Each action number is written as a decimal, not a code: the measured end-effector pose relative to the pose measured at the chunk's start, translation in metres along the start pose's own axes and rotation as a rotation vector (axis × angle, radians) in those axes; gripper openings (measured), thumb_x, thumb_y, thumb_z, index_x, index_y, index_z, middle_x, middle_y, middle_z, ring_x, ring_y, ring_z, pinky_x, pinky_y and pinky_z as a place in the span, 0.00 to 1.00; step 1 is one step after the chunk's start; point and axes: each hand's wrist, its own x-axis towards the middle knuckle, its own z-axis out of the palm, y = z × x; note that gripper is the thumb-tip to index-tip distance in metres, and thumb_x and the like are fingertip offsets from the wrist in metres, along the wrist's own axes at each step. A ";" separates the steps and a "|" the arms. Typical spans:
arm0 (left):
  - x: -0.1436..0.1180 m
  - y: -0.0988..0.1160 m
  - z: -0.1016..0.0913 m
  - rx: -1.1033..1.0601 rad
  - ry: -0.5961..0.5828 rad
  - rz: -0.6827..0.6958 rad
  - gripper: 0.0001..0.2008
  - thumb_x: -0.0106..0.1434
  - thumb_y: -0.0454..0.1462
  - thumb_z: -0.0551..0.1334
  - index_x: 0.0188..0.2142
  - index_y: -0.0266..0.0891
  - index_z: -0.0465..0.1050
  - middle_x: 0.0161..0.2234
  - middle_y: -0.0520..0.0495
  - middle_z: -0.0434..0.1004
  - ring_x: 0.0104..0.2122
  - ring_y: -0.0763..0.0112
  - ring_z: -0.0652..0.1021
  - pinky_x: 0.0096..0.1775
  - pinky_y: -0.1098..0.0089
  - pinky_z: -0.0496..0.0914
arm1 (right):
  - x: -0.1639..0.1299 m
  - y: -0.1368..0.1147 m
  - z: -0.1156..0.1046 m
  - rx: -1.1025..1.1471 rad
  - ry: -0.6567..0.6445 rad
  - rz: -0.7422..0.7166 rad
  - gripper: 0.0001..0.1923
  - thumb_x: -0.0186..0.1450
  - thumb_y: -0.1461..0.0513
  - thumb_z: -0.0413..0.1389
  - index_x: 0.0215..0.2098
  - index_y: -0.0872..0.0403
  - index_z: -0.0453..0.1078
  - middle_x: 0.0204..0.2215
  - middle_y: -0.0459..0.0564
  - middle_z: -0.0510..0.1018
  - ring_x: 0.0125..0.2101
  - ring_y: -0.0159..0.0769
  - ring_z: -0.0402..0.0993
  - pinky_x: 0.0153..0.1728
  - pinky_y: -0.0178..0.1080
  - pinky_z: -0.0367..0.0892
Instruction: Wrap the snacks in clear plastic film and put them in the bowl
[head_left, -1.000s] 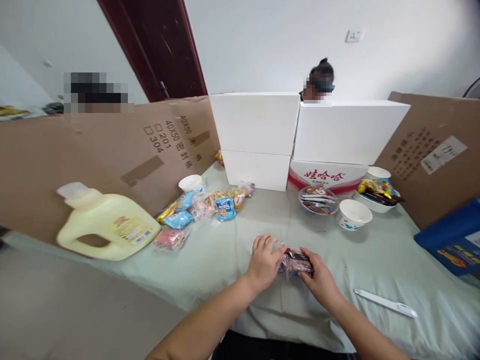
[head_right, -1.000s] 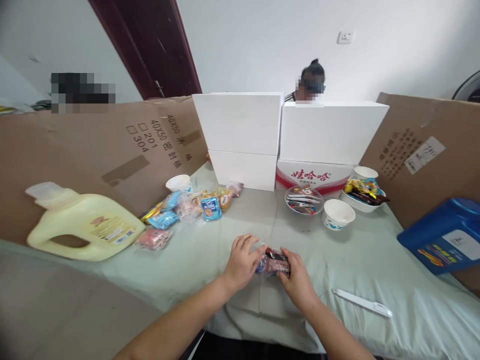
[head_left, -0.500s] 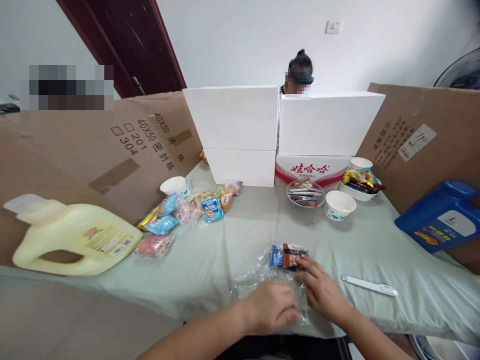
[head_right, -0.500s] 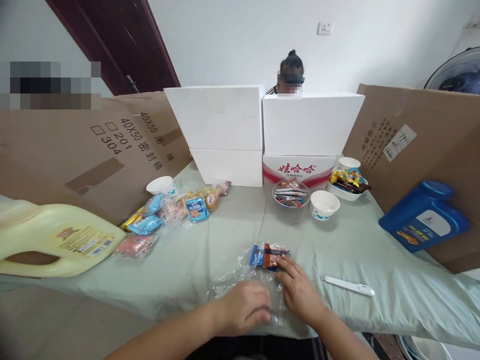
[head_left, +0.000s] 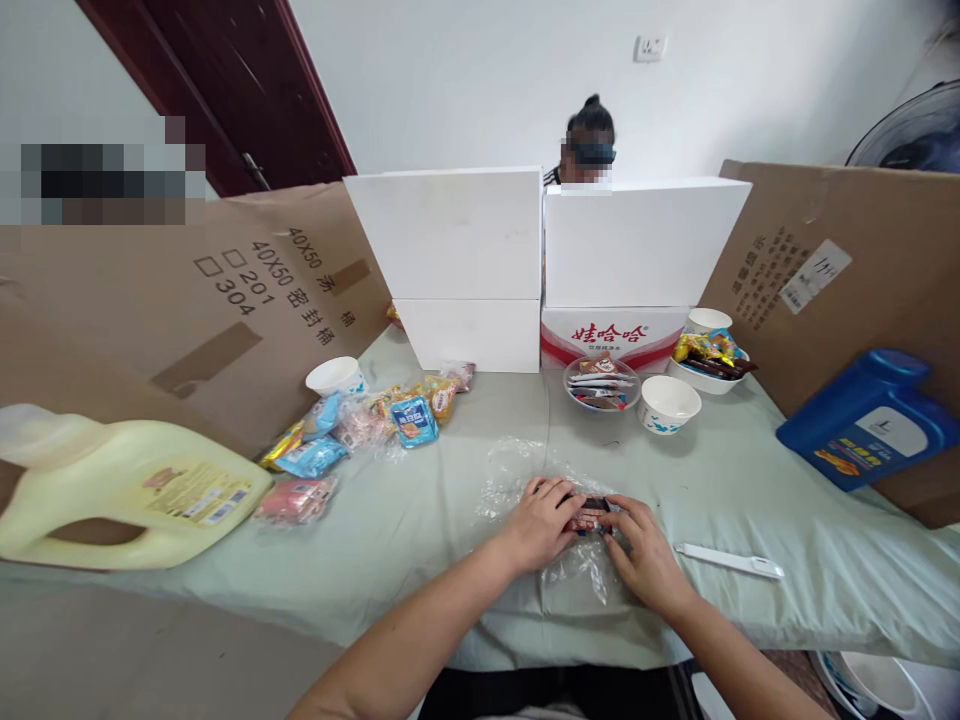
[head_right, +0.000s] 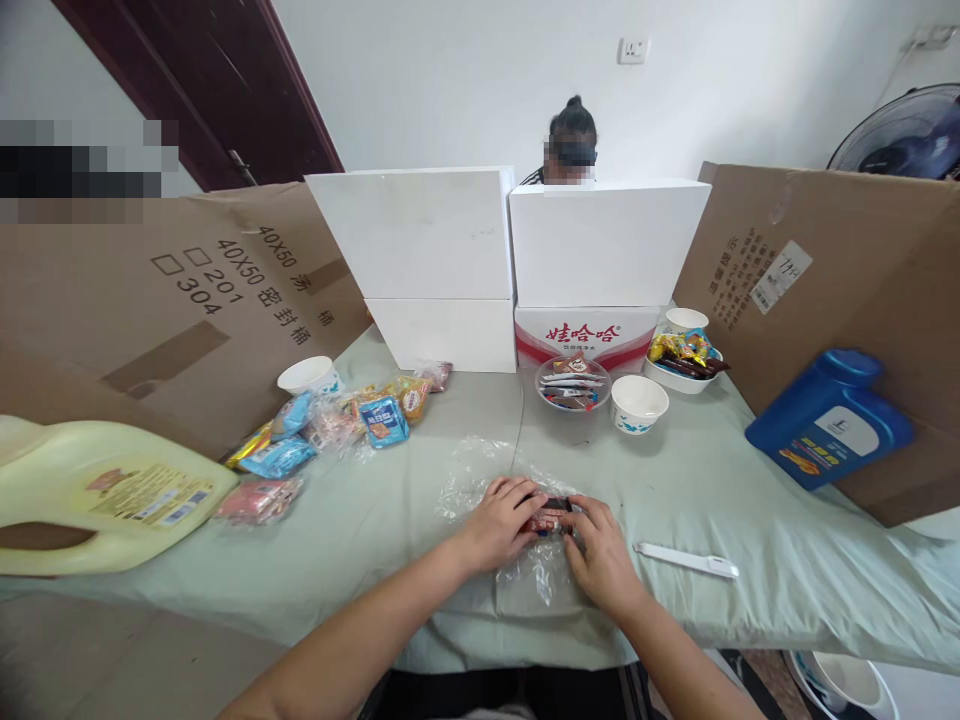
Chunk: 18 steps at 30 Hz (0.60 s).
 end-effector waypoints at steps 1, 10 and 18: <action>-0.002 0.000 -0.005 -0.021 0.014 0.001 0.25 0.59 0.39 0.66 0.55 0.43 0.65 0.53 0.42 0.69 0.54 0.56 0.68 0.55 0.52 0.60 | -0.001 0.002 0.001 -0.005 -0.005 0.003 0.09 0.66 0.63 0.50 0.42 0.51 0.70 0.49 0.55 0.72 0.50 0.45 0.67 0.51 0.52 0.66; -0.034 -0.028 -0.029 -0.045 0.062 -0.076 0.24 0.58 0.34 0.64 0.55 0.44 0.66 0.56 0.41 0.66 0.56 0.55 0.66 0.55 0.51 0.63 | 0.015 0.003 -0.002 -0.108 0.047 0.042 0.19 0.64 0.58 0.54 0.52 0.53 0.64 0.42 0.56 0.75 0.44 0.47 0.70 0.45 0.51 0.68; -0.031 -0.021 -0.023 0.060 0.110 -0.029 0.17 0.60 0.34 0.64 0.49 0.43 0.71 0.52 0.43 0.69 0.57 0.52 0.64 0.56 0.49 0.61 | 0.084 -0.009 0.008 -0.264 -0.096 -0.051 0.14 0.63 0.67 0.51 0.45 0.54 0.72 0.36 0.54 0.78 0.39 0.45 0.72 0.43 0.48 0.65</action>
